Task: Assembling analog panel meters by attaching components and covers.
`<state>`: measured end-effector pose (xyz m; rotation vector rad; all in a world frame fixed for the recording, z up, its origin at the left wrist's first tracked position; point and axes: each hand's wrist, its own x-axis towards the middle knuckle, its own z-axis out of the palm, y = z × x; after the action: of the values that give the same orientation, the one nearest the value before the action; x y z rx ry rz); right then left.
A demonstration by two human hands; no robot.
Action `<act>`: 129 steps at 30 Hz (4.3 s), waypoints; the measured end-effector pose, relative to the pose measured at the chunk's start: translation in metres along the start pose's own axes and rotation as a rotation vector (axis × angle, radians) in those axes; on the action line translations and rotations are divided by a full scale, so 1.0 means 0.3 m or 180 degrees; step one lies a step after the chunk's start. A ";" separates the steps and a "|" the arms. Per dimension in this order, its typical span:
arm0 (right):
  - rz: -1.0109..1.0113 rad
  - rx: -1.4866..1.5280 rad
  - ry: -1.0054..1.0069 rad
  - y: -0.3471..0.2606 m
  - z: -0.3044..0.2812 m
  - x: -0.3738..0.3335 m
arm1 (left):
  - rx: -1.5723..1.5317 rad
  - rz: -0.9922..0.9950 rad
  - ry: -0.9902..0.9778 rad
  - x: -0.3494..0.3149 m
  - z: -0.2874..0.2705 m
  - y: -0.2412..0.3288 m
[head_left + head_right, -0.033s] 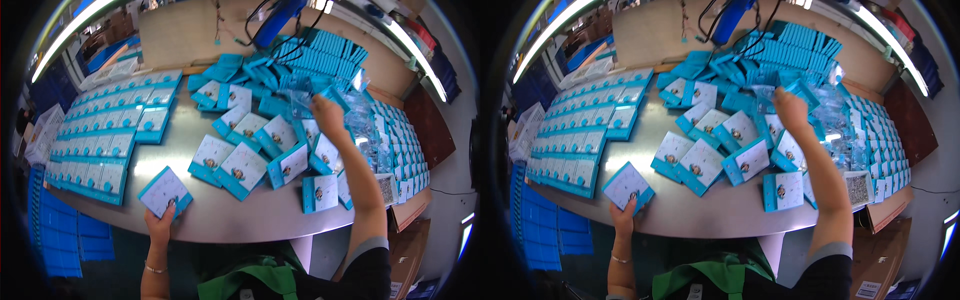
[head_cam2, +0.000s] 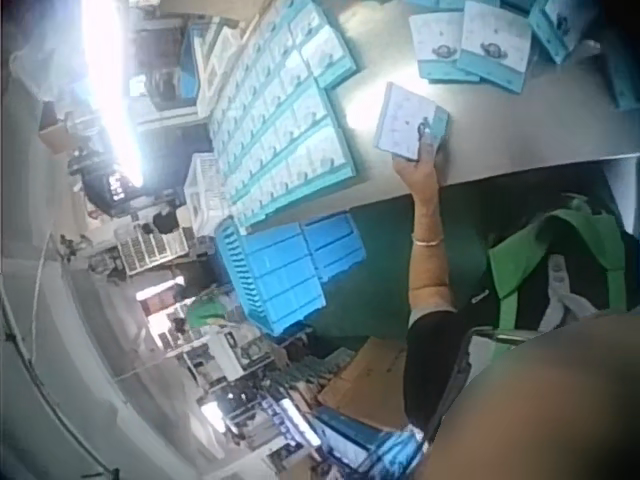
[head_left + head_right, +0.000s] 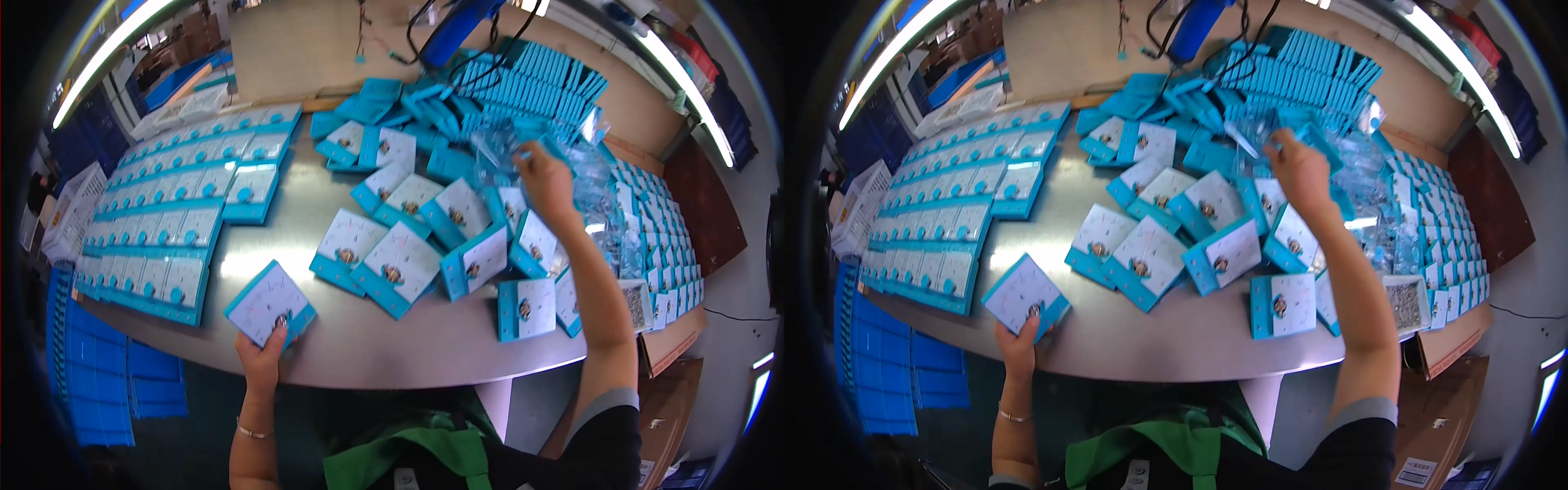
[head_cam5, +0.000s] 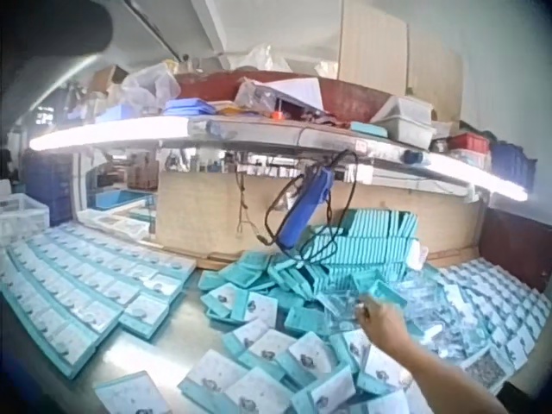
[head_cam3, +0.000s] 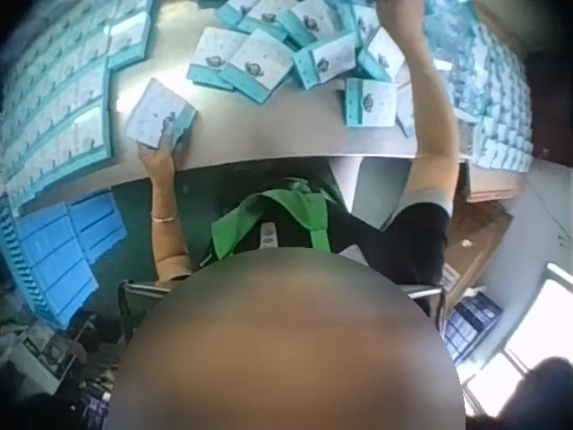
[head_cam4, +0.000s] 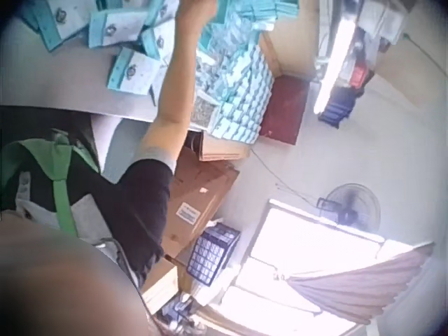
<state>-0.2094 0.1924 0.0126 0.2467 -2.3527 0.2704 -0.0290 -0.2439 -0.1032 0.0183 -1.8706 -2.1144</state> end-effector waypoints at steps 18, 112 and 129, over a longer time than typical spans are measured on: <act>-0.1693 0.1127 -0.2890 -0.522 -0.195 -0.443 | -0.0847 -0.0524 -0.0132 -0.297 0.129 0.106; -0.0071 0.3073 -0.3688 -0.545 -0.306 -0.541 | -0.1731 -0.2089 -0.1787 -0.353 0.301 0.092; 0.2605 0.4593 -0.2610 -0.534 -0.237 -0.682 | -0.1993 -0.2233 -0.1649 -0.320 0.265 0.104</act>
<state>0.0228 0.0777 -0.0614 0.0082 -2.3549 2.6452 0.0519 -0.1469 -0.0806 -0.0216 -1.4509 -3.3917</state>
